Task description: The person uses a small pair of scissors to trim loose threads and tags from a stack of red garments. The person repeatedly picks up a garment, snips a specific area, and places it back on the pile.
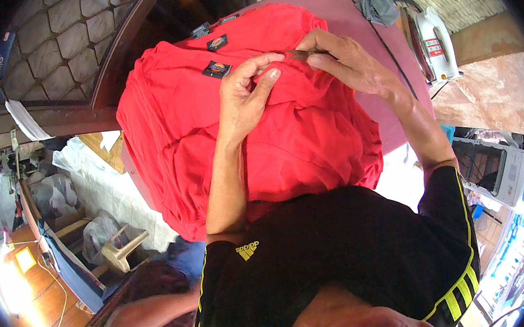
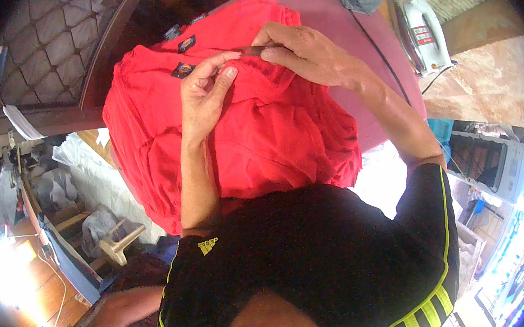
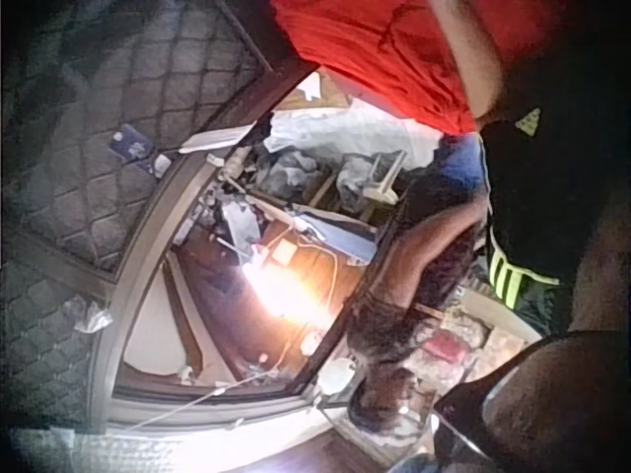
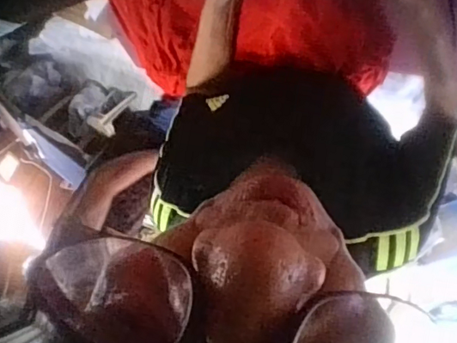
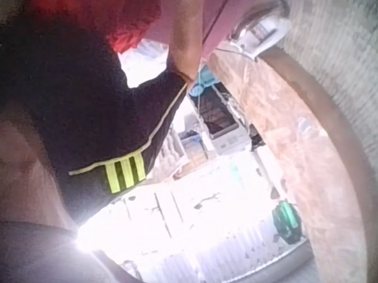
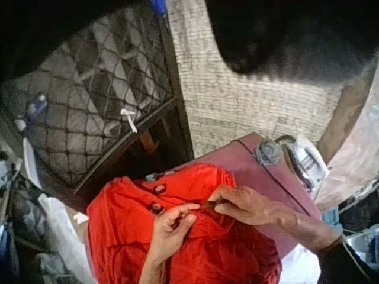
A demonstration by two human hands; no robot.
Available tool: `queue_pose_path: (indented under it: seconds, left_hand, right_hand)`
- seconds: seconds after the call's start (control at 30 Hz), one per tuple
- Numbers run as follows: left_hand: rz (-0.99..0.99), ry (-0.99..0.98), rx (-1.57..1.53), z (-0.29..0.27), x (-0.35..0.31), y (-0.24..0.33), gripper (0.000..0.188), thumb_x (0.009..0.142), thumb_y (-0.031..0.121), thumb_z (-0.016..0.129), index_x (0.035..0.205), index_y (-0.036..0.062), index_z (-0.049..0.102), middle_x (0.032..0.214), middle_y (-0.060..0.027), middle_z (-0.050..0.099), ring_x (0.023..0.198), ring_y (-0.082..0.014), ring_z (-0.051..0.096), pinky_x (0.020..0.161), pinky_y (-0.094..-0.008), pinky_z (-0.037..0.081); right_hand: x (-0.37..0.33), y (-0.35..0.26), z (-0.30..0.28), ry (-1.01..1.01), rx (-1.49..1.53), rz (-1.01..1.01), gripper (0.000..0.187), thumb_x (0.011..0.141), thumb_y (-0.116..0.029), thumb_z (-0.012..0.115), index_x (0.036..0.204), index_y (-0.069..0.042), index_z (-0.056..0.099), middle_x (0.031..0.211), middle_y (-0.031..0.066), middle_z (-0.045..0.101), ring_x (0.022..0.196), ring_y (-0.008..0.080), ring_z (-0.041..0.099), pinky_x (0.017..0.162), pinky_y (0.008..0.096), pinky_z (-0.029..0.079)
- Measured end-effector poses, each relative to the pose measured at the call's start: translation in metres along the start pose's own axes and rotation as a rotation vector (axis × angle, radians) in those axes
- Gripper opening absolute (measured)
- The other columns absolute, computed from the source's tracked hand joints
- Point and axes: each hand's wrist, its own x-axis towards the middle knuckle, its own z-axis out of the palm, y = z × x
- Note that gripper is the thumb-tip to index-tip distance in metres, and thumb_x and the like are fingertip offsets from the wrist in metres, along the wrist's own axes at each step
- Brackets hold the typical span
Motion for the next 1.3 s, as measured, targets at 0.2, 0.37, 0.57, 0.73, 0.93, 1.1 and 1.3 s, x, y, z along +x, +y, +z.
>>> queue_pose_path:
  seconds: [0.2, 0.37, 0.57, 0.73, 0.93, 1.1, 1.3]
  left_hand:
    - [0.045, 0.031, -0.108, 0.003, 0.0, -0.005, 0.028, 0.089, -0.006, 0.065, 0.117, -0.0017, 0.064, 0.111, -0.0067, 0.068, 0.098, -0.0116, 0.062, 0.089, -0.0258, 0.048]
    - [-0.002, 0.031, -0.203, 0.003, 0.0, -0.001, 0.038, 0.088, -0.011, 0.064, 0.124, -0.0019, 0.059, 0.11, -0.007, 0.067, 0.097, -0.0113, 0.062, 0.088, -0.0248, 0.048]
    - [-0.024, 0.033, -0.242, 0.004, 0.0, 0.002, 0.044, 0.088, -0.012, 0.063, 0.129, -0.001, 0.053, 0.104, -0.0069, 0.068, 0.096, -0.0106, 0.061, 0.085, -0.0227, 0.048]
    - [-0.044, 0.05, -0.22, 0.004, -0.002, 0.006, 0.04, 0.089, -0.011, 0.062, 0.127, -0.0016, 0.054, 0.101, -0.0074, 0.069, 0.095, -0.0103, 0.061, 0.085, -0.0224, 0.047]
    - [-0.054, 0.064, -0.192, 0.004, -0.002, 0.005, 0.028, 0.093, -0.004, 0.061, 0.121, -0.0007, 0.06, 0.107, -0.0063, 0.07, 0.096, -0.0087, 0.061, 0.085, -0.0222, 0.047]
    - [-0.056, 0.081, -0.158, 0.005, -0.001, 0.005, 0.027, 0.092, -0.008, 0.057, 0.119, -0.0021, 0.06, 0.101, -0.0071, 0.07, 0.094, -0.0079, 0.06, 0.084, -0.0209, 0.046]
    - [-0.117, 0.088, -0.157, 0.005, -0.001, 0.009, 0.029, 0.094, -0.005, 0.055, 0.122, -0.0007, 0.059, 0.092, -0.0015, 0.069, 0.081, -0.003, 0.053, 0.074, -0.018, 0.042]
  right_hand:
    - [-0.001, -0.003, 0.006, 0.032, 0.045, -0.04, 0.02, 0.097, -0.017, 0.056, 0.112, -0.004, 0.054, 0.098, 0.0146, 0.069, 0.093, 0.0303, 0.069, 0.078, 0.0388, 0.053]
    - [0.004, -0.009, 0.011, 0.007, -0.066, -0.034, 0.02, 0.096, -0.013, 0.057, 0.113, -0.004, 0.053, 0.093, 0.014, 0.066, 0.085, 0.0314, 0.066, 0.075, 0.0386, 0.052]
    - [0.012, -0.002, 0.02, 0.076, -0.212, -0.124, 0.02, 0.093, -0.013, 0.062, 0.11, -0.006, 0.054, 0.09, 0.0148, 0.067, 0.083, 0.0354, 0.067, 0.07, 0.0416, 0.052]
    - [0.007, 0.0, 0.018, 0.147, -0.142, -0.091, 0.019, 0.09, -0.011, 0.065, 0.106, -0.005, 0.055, 0.09, 0.015, 0.067, 0.084, 0.0345, 0.067, 0.069, 0.0415, 0.053]
    - [0.005, -0.021, 0.01, 0.099, -0.436, -0.163, 0.018, 0.091, -0.02, 0.064, 0.1, -0.008, 0.054, 0.085, 0.0111, 0.065, 0.079, 0.0327, 0.067, 0.064, 0.0452, 0.053]
    - [0.006, -0.021, 0.012, 0.103, -0.582, -0.248, 0.018, 0.09, -0.02, 0.064, 0.096, -0.007, 0.053, 0.085, 0.0111, 0.064, 0.076, 0.0309, 0.067, 0.064, 0.0436, 0.053]
    - [0.006, -0.031, 0.01, 0.092, -0.668, -0.293, 0.017, 0.09, -0.021, 0.062, 0.094, -0.006, 0.053, 0.084, 0.0105, 0.065, 0.075, 0.0301, 0.067, 0.064, 0.042, 0.052]
